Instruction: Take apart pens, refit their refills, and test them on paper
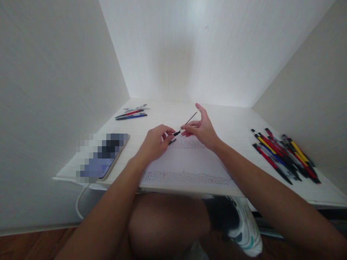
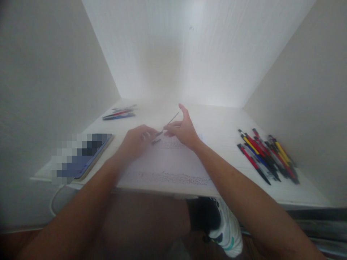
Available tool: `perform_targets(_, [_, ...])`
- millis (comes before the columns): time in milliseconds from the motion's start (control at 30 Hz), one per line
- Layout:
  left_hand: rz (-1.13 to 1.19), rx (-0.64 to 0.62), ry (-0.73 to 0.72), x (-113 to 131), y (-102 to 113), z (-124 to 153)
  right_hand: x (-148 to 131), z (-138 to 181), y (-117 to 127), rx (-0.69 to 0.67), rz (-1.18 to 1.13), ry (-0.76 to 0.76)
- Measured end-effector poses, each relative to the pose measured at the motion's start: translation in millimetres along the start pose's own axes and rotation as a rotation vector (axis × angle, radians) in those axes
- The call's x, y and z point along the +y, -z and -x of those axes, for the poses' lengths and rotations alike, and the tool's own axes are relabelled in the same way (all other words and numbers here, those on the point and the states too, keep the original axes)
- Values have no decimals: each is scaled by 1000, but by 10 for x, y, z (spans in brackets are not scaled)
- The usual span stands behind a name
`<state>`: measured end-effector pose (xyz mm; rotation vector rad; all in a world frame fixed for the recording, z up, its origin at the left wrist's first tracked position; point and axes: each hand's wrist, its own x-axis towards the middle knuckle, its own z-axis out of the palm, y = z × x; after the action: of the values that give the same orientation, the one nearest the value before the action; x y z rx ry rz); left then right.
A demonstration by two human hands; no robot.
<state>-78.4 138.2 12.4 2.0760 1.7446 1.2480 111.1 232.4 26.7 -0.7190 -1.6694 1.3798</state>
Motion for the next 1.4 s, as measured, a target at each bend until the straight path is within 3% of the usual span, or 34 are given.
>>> perform_targets(267, [28,28,30,44,7,1,-87,42,-25,12,20,-2])
perform_targets(867, [29,60,35,80,39,-3,-7,1,-7,23,34,64])
perform_targets(1267, [33,133,-14,9,-5,-7,42,32,-66,-158,112,40])
perform_targets(1400, [40,153,21,20,12,-9,84,-2,-24,-162,89,49])
